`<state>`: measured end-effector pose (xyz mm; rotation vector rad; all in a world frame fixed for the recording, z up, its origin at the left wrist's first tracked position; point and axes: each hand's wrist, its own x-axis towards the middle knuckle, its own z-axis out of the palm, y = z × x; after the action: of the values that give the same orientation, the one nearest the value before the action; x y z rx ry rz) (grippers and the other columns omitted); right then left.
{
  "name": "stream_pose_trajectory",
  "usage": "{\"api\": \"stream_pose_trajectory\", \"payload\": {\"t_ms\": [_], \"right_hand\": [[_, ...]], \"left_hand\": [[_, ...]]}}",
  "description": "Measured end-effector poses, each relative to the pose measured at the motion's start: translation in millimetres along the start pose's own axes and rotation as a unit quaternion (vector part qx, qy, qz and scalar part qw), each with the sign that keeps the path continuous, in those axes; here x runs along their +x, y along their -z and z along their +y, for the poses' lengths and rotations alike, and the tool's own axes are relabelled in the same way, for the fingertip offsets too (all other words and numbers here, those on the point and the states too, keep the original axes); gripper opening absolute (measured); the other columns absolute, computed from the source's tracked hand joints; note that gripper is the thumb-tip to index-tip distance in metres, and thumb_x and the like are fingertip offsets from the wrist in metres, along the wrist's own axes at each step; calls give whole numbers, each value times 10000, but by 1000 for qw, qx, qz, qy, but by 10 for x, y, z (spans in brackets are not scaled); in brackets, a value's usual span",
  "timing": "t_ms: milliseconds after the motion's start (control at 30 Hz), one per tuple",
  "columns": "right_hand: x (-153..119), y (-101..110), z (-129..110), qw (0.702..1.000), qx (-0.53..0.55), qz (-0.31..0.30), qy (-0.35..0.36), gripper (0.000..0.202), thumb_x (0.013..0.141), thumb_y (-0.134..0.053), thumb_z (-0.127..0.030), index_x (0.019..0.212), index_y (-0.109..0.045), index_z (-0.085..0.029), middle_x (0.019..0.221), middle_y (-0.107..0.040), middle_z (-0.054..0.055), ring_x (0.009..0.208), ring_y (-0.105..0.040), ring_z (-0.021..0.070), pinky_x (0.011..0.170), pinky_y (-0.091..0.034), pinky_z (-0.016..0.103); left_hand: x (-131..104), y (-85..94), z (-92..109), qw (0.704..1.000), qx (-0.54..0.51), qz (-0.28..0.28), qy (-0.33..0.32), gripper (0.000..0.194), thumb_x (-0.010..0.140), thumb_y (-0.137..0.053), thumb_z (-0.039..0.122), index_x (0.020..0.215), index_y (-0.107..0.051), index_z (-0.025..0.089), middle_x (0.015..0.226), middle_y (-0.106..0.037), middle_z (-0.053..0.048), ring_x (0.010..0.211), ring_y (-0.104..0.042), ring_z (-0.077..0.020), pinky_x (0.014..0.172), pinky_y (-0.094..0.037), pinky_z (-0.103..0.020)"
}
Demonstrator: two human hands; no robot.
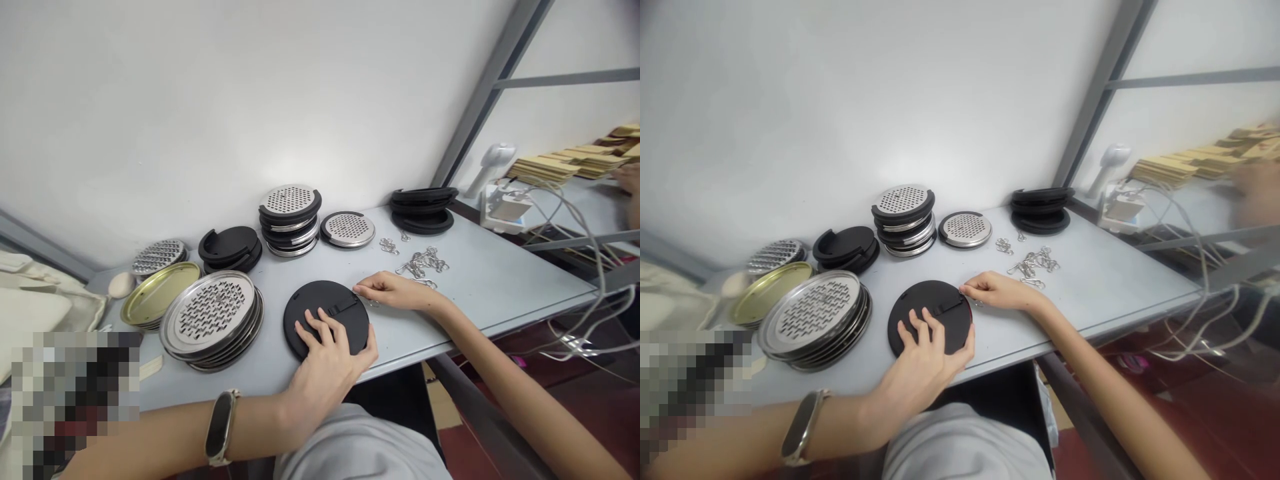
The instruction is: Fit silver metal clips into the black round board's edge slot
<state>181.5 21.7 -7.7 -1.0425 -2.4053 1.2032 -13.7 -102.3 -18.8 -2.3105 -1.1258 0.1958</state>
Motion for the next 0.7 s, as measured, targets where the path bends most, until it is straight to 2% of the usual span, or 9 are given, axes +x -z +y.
{"api": "stream_pose_trajectory", "payload": {"t_ms": [100,267,467,600,700], "right_hand": [[10,-15,-6,1000,-6,5,-2,466,902,-330,-547,606,-229,-202,565,-198,-64,519,-174,80,473,-191,229],[39,-85,-64,998,-32,49,-2,447,903,-333,-520,599,-264,-199,558,-229,-63,514,-199,84,485,-214,229],[52,-123,-80,997,-43,61,1,434,901,-347,-490,586,-288,-197,546,-253,-61,508,-215,88,482,-224,228],[46,-114,-68,998,-38,48,2,448,891,-366,-505,576,-291,-196,544,-246,-63,506,-202,85,477,-216,227],[42,-111,-67,998,-36,44,8,446,894,-370,-499,580,-277,-196,542,-237,-67,501,-200,81,475,-213,223]], "left_hand": [[9,-6,-20,1000,7,2,-8,542,880,-397,273,1380,-185,278,1138,-561,-242,1003,-574,-438,665,-489,-603],[45,40,-73,1000,-3,15,-18,492,886,-347,269,1363,-227,256,1084,-585,-251,948,-601,-434,597,-510,-581],[81,43,-104,999,-20,15,-40,506,887,-343,384,1358,-244,227,1049,-591,-252,905,-605,-448,551,-502,-588],[109,36,-123,998,-34,11,-49,586,873,-359,481,1374,-226,208,1025,-593,-246,892,-602,-457,526,-505,-566],[126,49,-138,998,-48,2,-45,650,859,-382,492,1397,-187,183,1006,-592,-239,879,-605,-450,524,-507,-546]]}}
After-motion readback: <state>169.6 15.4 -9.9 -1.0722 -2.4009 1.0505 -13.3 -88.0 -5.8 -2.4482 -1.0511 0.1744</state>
